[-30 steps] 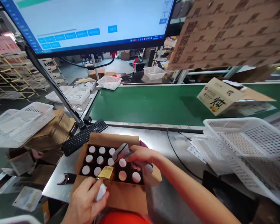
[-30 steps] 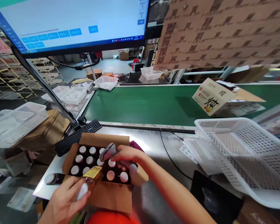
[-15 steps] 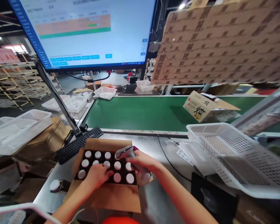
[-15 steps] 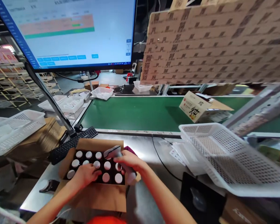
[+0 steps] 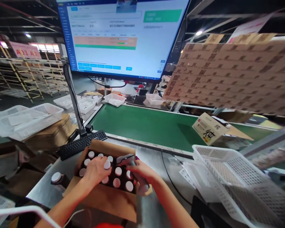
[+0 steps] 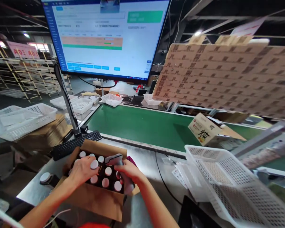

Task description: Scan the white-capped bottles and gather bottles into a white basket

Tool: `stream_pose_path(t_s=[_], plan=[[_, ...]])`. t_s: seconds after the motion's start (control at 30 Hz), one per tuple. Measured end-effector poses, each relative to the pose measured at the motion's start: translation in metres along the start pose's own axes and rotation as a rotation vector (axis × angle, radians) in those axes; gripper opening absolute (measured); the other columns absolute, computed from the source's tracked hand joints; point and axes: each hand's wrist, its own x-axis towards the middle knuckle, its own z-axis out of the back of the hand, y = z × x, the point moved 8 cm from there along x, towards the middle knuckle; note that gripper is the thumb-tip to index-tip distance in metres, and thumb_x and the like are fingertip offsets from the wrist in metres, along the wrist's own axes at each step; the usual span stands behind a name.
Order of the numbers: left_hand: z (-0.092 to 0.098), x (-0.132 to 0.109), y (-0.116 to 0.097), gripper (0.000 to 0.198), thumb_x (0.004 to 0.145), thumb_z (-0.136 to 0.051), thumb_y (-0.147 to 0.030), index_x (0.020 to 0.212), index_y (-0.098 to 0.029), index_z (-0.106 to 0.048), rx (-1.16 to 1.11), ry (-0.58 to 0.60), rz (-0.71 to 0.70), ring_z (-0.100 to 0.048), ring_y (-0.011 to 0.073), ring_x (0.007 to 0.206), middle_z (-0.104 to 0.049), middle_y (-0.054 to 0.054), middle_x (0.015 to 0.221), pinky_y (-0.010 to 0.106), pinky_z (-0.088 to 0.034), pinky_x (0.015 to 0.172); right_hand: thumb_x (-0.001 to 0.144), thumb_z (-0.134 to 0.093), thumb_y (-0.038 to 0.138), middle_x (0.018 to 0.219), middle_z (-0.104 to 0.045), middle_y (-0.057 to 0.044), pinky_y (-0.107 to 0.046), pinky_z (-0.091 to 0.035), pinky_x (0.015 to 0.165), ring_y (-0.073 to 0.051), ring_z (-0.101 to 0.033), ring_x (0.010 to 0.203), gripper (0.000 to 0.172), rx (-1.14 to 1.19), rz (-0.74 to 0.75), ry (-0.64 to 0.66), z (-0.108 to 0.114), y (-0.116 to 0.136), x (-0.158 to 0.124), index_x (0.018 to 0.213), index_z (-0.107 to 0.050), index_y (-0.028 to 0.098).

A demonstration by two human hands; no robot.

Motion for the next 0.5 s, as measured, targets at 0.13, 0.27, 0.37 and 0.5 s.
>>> stream_pose_path(t_s=[0.13, 0.27, 0.37, 0.5], plan=[[0.013, -0.07, 0.012, 0.026, 0.103, -0.072, -0.033, 0.126, -0.029, -0.083, -0.125, -0.228, -0.272, -0.08, 0.0319, 0.109, -0.084, 0.009, 0.116, 0.041, -0.066, 0.096, 0.076, -0.085, 0.044, 0.081, -0.074, -0.001, -0.022, -0.05, 0.045, -0.014, -0.062, 0.056, 0.057, -0.003, 0.009, 0.041, -0.002, 0.008, 0.005, 0.125, -0.083, 0.015], [-0.023, -0.117, 0.038, 0.04, 0.101, -0.07, -0.02, 0.136, -0.035, -0.08, -0.163, -0.305, -0.37, -0.082, 0.027, 0.101, -0.084, 0.006, 0.115, 0.034, -0.071, 0.086, 0.08, -0.081, 0.04, 0.066, -0.07, 0.0, -0.021, -0.043, 0.043, -0.016, -0.061, 0.051, 0.042, -0.073, -0.032, 0.068, -0.004, 0.005, 0.013, 0.116, -0.083, 0.017], [-0.038, -0.125, 0.049, 0.043, 0.098, -0.071, -0.017, 0.137, -0.033, -0.079, -0.161, -0.366, -0.333, -0.084, 0.0277, 0.1, -0.084, 0.007, 0.114, 0.034, -0.072, 0.088, 0.083, -0.077, 0.036, 0.062, -0.07, 0.0, -0.022, -0.043, 0.043, -0.015, -0.058, 0.047, 0.033, -0.12, -0.062, 0.069, -0.005, 0.004, 0.015, 0.11, -0.082, 0.018], [-0.034, -0.122, 0.045, 0.039, 0.1, -0.07, -0.02, 0.136, -0.033, -0.079, -0.184, -0.405, -0.296, -0.083, 0.0272, 0.099, -0.083, 0.007, 0.112, 0.033, -0.071, 0.086, 0.084, -0.077, 0.035, 0.061, -0.07, 0.0, -0.022, -0.04, 0.039, -0.014, -0.053, 0.042, 0.028, -0.192, -0.114, 0.041, -0.005, 0.006, 0.008, 0.106, -0.083, 0.018]])
